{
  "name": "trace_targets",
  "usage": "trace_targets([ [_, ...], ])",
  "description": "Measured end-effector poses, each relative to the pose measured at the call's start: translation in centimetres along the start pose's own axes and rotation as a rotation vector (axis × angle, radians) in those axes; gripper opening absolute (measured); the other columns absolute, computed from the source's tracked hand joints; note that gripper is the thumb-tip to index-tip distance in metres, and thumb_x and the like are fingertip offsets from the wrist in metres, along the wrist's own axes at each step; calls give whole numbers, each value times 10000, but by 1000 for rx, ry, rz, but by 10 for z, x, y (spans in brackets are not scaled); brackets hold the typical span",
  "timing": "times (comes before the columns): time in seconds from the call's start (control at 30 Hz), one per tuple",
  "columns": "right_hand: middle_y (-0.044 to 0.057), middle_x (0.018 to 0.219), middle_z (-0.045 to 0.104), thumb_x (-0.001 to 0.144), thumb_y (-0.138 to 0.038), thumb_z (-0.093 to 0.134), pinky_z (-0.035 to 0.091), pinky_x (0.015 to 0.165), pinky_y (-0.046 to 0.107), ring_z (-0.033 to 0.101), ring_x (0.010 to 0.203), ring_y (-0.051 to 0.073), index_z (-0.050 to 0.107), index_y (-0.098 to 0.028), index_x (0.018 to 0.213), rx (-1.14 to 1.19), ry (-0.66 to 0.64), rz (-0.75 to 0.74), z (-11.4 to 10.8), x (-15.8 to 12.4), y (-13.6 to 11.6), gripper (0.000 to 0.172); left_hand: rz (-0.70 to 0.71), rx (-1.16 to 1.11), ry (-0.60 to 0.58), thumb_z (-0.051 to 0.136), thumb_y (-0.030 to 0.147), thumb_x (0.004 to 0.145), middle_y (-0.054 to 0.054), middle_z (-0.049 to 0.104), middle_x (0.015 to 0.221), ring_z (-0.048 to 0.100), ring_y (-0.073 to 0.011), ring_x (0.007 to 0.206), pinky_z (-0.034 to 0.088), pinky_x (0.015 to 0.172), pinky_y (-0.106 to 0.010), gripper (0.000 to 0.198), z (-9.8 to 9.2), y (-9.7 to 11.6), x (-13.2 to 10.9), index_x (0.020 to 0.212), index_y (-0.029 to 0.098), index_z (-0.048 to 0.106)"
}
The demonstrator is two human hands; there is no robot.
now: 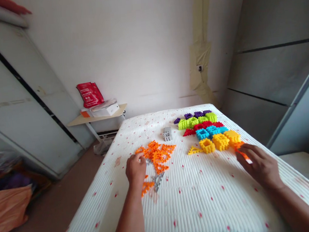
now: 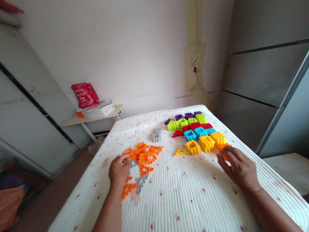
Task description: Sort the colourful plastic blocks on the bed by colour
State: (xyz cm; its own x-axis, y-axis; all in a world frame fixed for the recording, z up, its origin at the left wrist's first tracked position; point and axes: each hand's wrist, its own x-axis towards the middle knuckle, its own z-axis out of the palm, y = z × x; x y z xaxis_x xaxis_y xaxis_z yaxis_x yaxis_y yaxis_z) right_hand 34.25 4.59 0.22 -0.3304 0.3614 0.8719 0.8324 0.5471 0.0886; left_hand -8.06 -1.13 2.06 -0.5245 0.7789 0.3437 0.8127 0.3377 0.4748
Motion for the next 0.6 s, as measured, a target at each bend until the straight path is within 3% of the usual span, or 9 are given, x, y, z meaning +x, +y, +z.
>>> trace_targets([
  [0.1,69,870,659,859,-247,570,477,709,259,627,789,167,627,-158,857,44,-26,-75,2,5,-16,106,3,44,-120,512,261,779,-42,710,959,623,-170,869,440,753,-246,271,-3,0,12,972,213,696],
  [0.27,78,859,654,888,-198,516,482,710,247,620,776,150,613,-150,850,209,-127,-193,11,14,-49,115,83,78,-284,572,348,729,-35,720,915,635,-171,866,432,723,-230,271,6,21,19,921,221,715],
  [0.43,86,873,657,915,-178,446,478,701,255,611,775,149,613,-160,827,292,-227,-231,21,18,-73,190,50,64,-257,532,302,759,-34,724,932,641,-181,878,444,742,-245,246,13,25,25,907,238,717],
  [0.6,81,846,638,938,-199,393,460,680,262,591,760,147,607,-167,813,385,-336,-284,33,25,-88,249,-52,41,-146,428,180,814,-35,689,1098,616,-163,1012,442,833,-238,339,2,6,52,1035,221,681],
])
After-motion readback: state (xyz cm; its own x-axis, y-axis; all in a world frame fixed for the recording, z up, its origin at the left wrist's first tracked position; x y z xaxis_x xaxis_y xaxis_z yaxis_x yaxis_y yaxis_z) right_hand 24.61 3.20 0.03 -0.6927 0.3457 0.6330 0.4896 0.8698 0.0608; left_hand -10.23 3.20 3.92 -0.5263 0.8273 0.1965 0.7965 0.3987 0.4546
